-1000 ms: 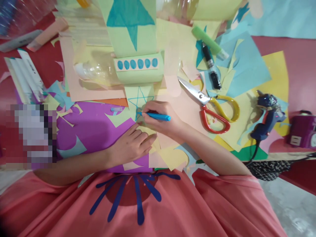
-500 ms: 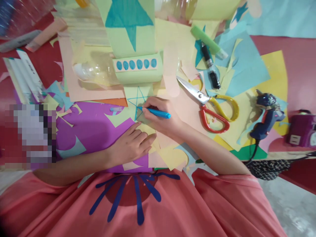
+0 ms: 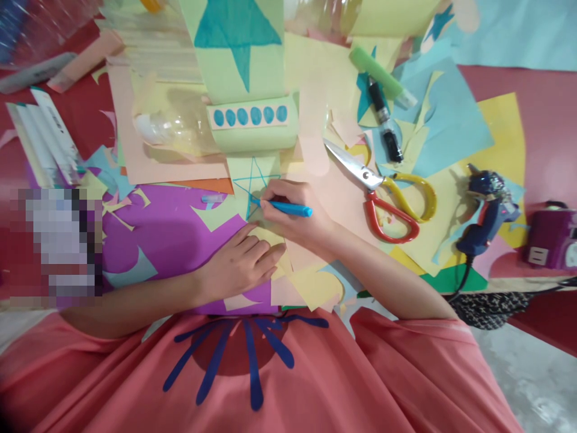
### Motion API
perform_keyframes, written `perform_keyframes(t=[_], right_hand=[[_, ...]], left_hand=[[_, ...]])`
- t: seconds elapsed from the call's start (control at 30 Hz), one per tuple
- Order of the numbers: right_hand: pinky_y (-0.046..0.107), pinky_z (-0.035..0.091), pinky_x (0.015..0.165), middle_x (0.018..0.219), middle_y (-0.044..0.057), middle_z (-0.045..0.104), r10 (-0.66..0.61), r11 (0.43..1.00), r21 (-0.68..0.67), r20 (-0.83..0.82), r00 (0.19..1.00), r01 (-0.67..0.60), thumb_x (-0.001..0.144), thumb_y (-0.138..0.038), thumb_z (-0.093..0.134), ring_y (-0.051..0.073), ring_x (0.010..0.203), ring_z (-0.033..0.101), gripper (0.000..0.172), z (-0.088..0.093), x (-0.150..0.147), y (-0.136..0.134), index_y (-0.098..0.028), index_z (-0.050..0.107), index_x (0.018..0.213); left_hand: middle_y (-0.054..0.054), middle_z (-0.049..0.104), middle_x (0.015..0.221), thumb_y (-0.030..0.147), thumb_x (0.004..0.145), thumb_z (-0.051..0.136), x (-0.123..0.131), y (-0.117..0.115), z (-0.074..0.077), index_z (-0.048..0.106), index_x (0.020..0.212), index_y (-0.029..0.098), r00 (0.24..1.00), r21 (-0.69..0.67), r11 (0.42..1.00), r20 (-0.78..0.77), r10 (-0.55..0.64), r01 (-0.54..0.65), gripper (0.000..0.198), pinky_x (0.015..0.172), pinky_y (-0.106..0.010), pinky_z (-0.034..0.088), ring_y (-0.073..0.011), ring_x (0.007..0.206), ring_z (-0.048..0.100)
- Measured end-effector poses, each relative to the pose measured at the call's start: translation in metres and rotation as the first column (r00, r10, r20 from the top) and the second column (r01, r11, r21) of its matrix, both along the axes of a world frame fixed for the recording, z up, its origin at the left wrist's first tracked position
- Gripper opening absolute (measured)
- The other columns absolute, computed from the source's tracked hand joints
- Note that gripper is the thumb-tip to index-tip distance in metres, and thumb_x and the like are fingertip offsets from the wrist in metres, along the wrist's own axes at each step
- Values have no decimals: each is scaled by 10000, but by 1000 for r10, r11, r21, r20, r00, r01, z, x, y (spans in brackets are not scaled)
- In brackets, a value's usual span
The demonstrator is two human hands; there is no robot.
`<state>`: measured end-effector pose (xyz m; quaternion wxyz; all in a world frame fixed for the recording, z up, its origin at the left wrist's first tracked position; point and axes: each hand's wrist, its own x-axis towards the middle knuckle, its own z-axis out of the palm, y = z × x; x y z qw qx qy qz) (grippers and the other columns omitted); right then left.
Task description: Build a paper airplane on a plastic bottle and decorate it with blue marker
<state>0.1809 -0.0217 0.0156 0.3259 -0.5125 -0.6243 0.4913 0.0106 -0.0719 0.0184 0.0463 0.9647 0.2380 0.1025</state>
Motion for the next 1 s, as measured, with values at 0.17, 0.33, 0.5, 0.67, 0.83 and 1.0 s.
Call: perform_keyframes(t=[0.17, 0.33, 0.5, 0.67, 0.83, 1.0], right_hand=[[257, 373, 530, 623, -29, 506, 54, 998, -17, 23, 998, -53, 811, -189, 570, 92, 582, 433, 177, 3, 1, -1, -198, 502, 647], [270, 385, 550, 640, -17, 508, 131, 990, -50, 21, 991, -130, 826, -205, 563, 108, 608, 445, 203, 6, 2, -1, -205, 482, 641], [261, 375, 550, 638, -15, 502, 202, 979, -15, 11, 979, -202, 830, -219, 546, 98, 600, 447, 194, 7, 2, 1, -194, 487, 647], [254, 403, 593, 629, -16, 533, 250, 966, 71, 21, 968, -251, 825, -218, 549, 90, 608, 490, 188, 5, 4, 2, -184, 519, 643], [256, 400, 585, 641, -6, 547, 258, 963, 73, 49, 965, -261, 822, -202, 557, 95, 616, 499, 191, 4, 5, 2, -184, 526, 634], [273, 393, 574, 625, -11, 525, 239, 969, 64, 26, 971, -240, 808, -192, 533, 104, 594, 480, 178, 5, 2, 2, -198, 498, 634]], left_hand=[[-10, 555, 719, 260, 911, 464, 0, 0, -1, 583, 1091, 122, 1000, 23, 1000, -4, 3, -3, 256, 854, -386, 464, -166, 665, 553], [-12, 561, 723, 256, 921, 456, 0, -1, -1, 576, 1093, 127, 1000, 22, 1000, -21, 9, -8, 246, 819, -374, 455, -165, 673, 553], [-22, 575, 738, 236, 920, 457, 0, -2, -1, 562, 1108, 119, 1000, -14, 1000, -22, 17, -17, 246, 825, -378, 446, -171, 696, 563], [-24, 594, 754, 237, 924, 448, -1, -3, -3, 555, 1132, 115, 1000, 3, 1000, -9, 16, -16, 264, 860, -403, 450, -177, 710, 586], [-17, 598, 749, 249, 907, 475, 0, -2, -3, 556, 1133, 101, 1000, 28, 1000, 12, 13, -13, 282, 853, -410, 460, -184, 691, 596], [-13, 592, 736, 239, 900, 480, 0, -2, -2, 561, 1106, 108, 999, 15, 1000, 25, 23, -24, 258, 816, -379, 461, -175, 671, 581]])
